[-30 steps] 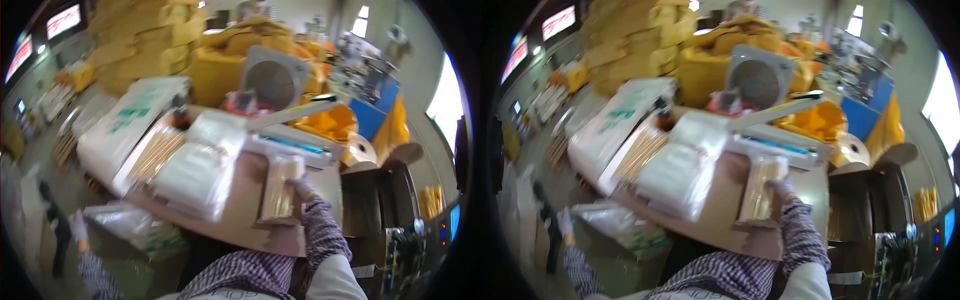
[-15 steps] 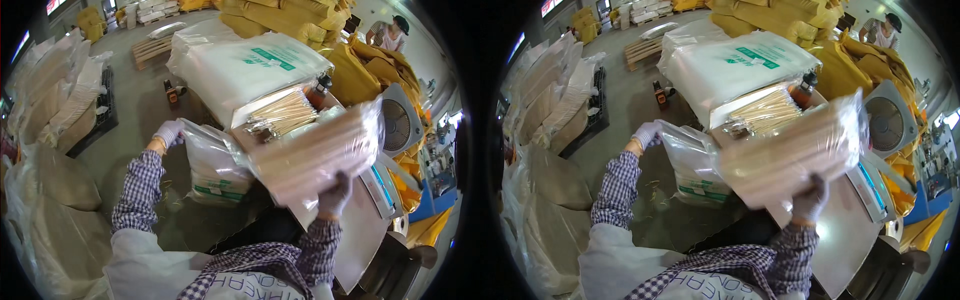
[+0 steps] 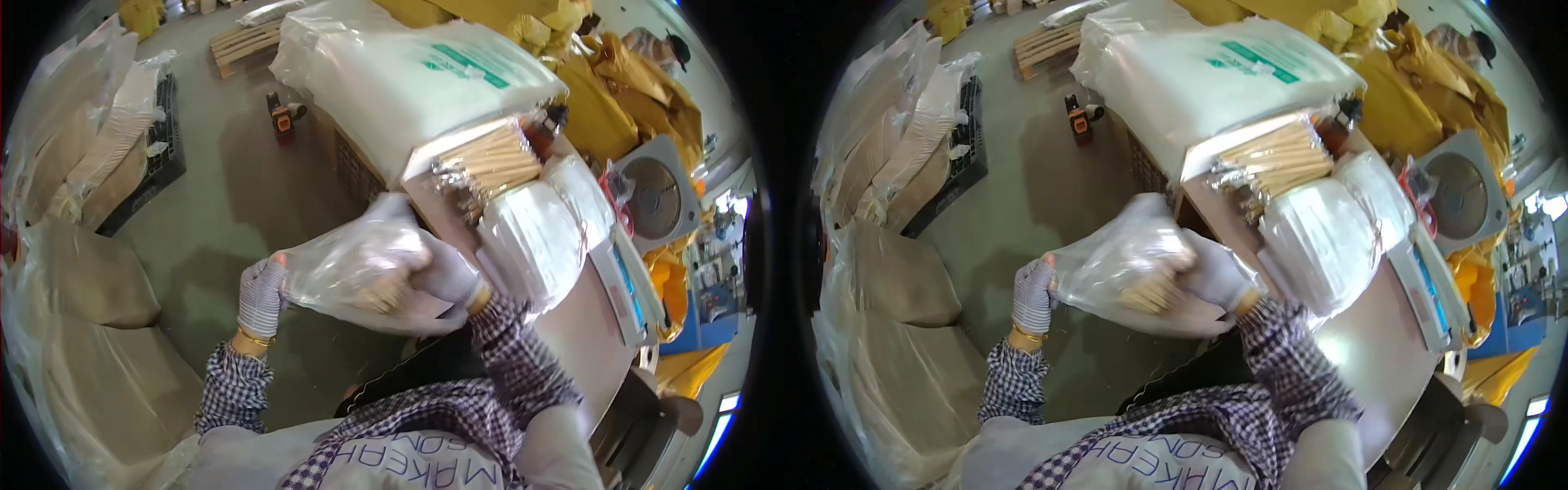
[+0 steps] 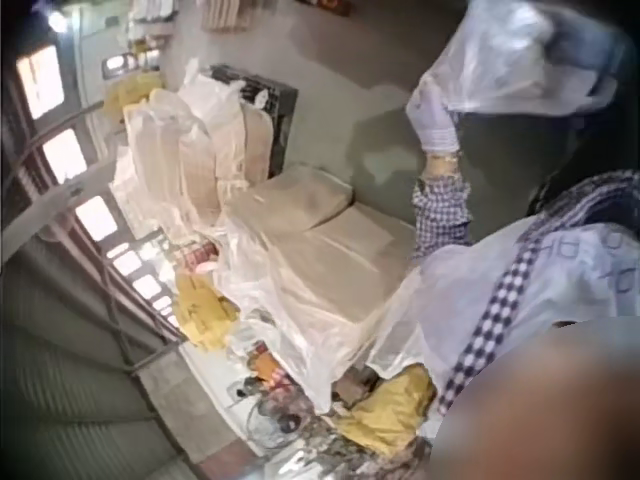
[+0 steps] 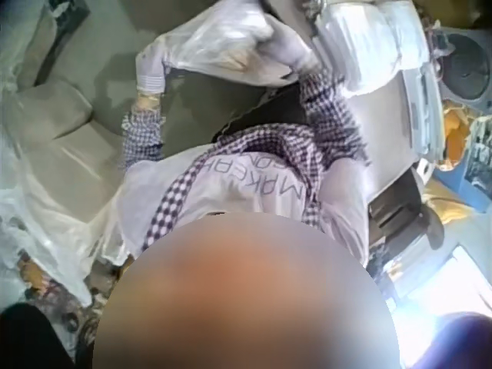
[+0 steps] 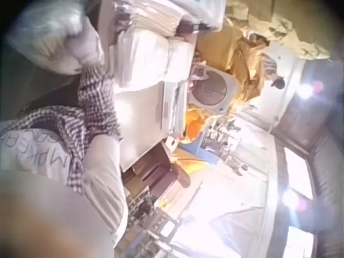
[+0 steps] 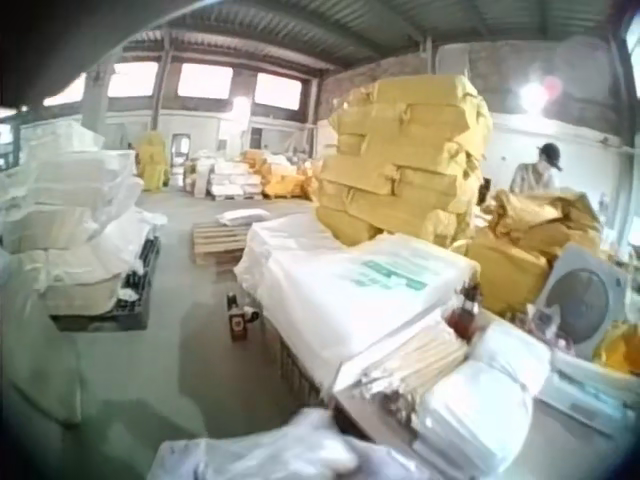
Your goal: Packaging bundles of sticks into plastic bags using a heat-sealing machine.
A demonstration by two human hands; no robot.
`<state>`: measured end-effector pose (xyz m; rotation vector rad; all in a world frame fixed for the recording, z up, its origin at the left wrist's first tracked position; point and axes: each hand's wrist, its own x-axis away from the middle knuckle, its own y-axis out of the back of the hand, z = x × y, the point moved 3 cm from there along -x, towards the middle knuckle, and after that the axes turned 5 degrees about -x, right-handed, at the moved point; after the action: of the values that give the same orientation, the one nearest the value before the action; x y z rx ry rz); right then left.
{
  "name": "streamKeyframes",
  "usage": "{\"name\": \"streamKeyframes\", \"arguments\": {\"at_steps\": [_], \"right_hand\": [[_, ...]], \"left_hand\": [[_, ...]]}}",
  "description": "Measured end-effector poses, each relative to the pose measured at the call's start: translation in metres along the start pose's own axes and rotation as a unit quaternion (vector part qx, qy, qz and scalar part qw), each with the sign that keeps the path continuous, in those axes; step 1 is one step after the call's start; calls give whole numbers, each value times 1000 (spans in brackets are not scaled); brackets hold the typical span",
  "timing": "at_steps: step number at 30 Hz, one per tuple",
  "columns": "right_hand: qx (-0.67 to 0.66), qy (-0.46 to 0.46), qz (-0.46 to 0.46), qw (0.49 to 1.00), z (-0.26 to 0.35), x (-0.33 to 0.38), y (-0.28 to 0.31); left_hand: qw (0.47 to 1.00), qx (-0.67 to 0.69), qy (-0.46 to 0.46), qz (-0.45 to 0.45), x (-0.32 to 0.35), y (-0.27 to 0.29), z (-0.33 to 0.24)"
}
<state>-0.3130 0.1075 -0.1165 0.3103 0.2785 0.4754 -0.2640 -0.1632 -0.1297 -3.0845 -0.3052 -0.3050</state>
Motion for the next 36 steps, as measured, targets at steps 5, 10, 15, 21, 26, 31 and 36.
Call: {"name": "streamKeyframes", "arguments": {"at_steps": [5,10,15,21,26,31,36], "right_hand": [[348,-178,181,902,-32,-46,-80],[369,-216,197,882,-73,-54,-82],[62,-6,-16,998,50,13,38],[56,-208,-401,890,35,289,130],[64,-314,-655,684,34,510,97],[151,-278,-677,664,65,509,138],[446,-404,-632,489,40,618,242]], "left_hand": [[999,14,-5,-34,5,4,0],[993,97,-71,3,-43,-9,15],[985,123,-32,-115,-109,14,8],[993,78,-32,-83,-165,-41,-12],[972,-42,-224,61,-32,-214,-44],[754,-112,-197,616,145,-416,15],[451,-128,-369,802,342,-584,56]]}}
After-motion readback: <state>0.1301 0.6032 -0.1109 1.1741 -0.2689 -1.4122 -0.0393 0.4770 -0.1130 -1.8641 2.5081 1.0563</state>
